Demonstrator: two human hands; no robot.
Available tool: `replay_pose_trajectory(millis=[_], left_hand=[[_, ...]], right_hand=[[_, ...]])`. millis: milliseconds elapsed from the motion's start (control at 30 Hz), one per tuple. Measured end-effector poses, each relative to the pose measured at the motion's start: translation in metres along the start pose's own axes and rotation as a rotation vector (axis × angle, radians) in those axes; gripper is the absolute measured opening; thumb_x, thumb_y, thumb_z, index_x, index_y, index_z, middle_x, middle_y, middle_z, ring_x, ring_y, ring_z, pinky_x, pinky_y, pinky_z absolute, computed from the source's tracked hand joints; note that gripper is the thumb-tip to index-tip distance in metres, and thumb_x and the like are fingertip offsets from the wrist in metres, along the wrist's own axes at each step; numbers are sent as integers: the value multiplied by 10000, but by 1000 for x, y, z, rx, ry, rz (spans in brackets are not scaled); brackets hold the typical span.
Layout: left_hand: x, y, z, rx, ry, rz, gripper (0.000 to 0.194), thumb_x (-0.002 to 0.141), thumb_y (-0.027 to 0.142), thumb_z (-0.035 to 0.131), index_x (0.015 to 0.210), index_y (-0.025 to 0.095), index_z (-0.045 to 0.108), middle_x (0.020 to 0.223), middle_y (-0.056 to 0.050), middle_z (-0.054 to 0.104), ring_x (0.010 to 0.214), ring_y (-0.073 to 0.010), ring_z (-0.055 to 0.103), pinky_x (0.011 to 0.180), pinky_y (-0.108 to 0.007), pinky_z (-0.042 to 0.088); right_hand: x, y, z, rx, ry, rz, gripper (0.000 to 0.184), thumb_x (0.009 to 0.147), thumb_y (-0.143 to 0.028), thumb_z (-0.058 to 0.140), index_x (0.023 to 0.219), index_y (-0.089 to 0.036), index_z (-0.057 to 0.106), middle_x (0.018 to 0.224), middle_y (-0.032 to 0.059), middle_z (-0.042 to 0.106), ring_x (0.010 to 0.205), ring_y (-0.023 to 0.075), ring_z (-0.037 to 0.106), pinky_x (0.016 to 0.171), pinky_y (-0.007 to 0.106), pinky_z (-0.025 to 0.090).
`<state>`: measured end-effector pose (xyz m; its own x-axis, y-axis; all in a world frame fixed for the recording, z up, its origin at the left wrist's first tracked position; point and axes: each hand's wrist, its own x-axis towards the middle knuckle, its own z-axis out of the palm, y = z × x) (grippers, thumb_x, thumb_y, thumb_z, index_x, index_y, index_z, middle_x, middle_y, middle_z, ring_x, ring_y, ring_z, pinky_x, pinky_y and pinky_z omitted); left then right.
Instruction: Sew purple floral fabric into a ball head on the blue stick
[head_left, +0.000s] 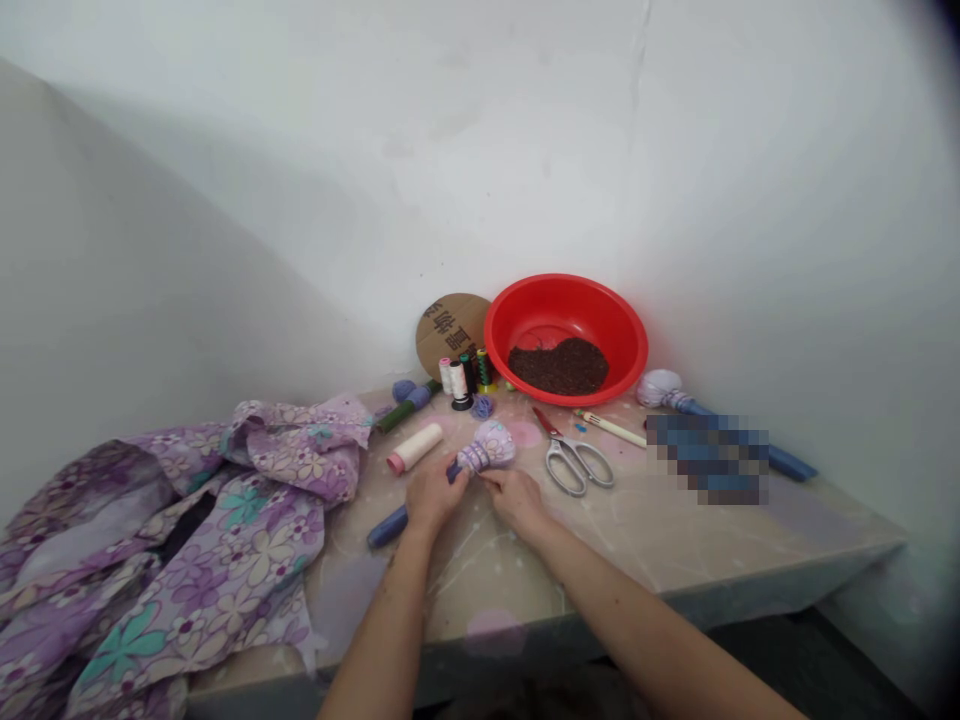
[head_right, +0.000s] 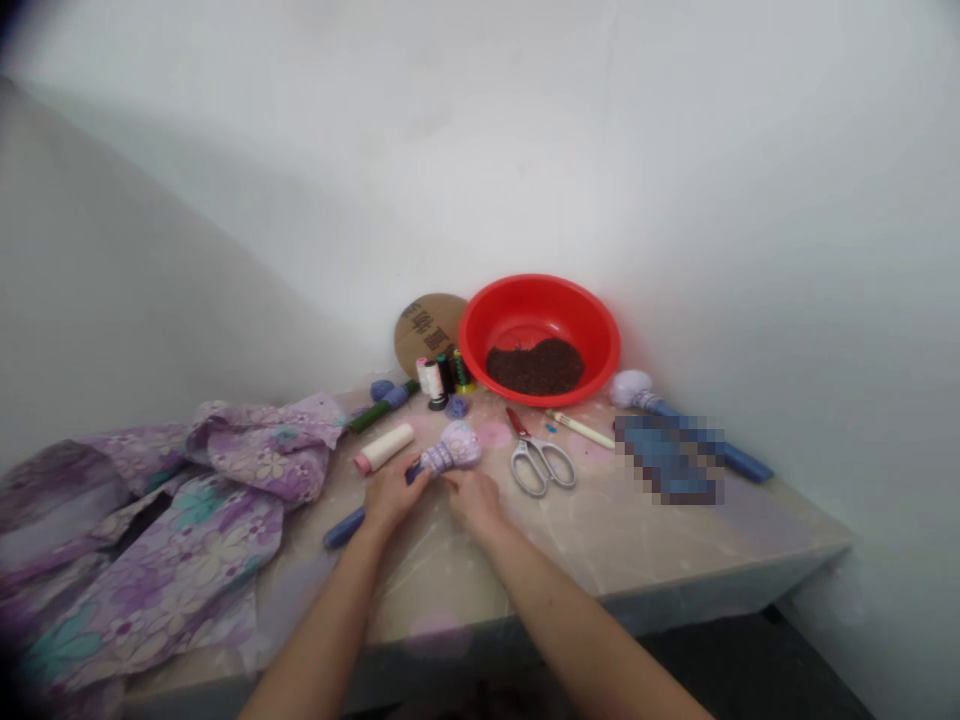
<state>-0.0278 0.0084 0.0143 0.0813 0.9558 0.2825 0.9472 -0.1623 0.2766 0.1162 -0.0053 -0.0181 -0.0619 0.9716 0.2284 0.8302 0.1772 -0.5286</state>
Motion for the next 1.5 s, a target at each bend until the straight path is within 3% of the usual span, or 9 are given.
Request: replay_pose_trajectory(millis=[600, 1500], left_hand=[[2, 2, -2, -6, -31, -40, 437, 763, 465, 418, 1141, 270, 517, 1037, -52, 620, 949, -209, 549, 776, -276, 386], [3, 0, -4, -42, -41, -25, 427, 757, 467, 427, 1108, 258, 550, 1059, -34, 614, 978, -198, 539, 798, -259, 389]], right_hand=[[3, -13, -2, -65, -69, 22, 260, 824, -270, 369, 891, -190, 607, 865, 76, 651, 793, 173, 586, 623, 235, 355], [7, -15, -1, 72, -36, 49, 205, 796, -228, 414, 915, -171, 571, 849, 68, 642, 780, 168, 574, 620, 225, 345]])
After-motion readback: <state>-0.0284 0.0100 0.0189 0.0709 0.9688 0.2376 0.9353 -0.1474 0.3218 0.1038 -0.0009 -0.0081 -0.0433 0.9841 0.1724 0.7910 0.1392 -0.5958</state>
